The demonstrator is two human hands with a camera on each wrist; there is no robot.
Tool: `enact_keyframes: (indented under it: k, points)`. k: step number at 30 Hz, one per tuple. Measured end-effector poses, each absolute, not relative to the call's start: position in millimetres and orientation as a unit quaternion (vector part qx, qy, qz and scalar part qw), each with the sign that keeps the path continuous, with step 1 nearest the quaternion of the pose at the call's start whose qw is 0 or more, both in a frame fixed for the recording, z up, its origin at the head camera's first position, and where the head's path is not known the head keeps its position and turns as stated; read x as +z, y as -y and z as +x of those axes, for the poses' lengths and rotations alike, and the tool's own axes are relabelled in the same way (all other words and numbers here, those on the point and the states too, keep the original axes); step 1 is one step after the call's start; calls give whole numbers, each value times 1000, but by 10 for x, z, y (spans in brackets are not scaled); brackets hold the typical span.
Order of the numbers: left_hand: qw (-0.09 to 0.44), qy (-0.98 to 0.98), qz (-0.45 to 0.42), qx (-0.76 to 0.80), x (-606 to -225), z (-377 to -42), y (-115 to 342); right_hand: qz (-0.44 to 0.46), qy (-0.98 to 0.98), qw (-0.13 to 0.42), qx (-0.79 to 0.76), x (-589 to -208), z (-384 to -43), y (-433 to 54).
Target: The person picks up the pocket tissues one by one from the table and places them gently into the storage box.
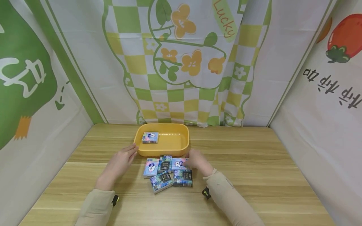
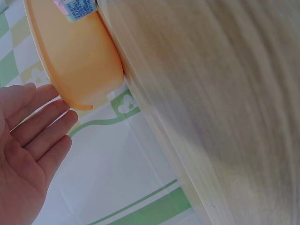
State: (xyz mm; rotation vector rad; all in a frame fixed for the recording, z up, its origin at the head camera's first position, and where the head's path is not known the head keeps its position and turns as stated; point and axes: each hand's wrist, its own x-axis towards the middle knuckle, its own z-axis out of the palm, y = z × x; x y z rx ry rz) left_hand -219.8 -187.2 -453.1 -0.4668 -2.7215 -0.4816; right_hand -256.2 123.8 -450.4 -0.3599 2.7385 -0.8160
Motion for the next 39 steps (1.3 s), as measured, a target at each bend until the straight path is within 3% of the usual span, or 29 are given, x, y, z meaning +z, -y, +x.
enact_keyframes:
  k: [19,39]
  points:
    - [167,957,-163,-170,-4528,-2201,1875,-133,-939,188,-255,-4472,-2590,-1162]
    - [173,956,-169,-167,-4559,-2216,1902,-131,-936,194,-264,-4475,-2581,-1184]
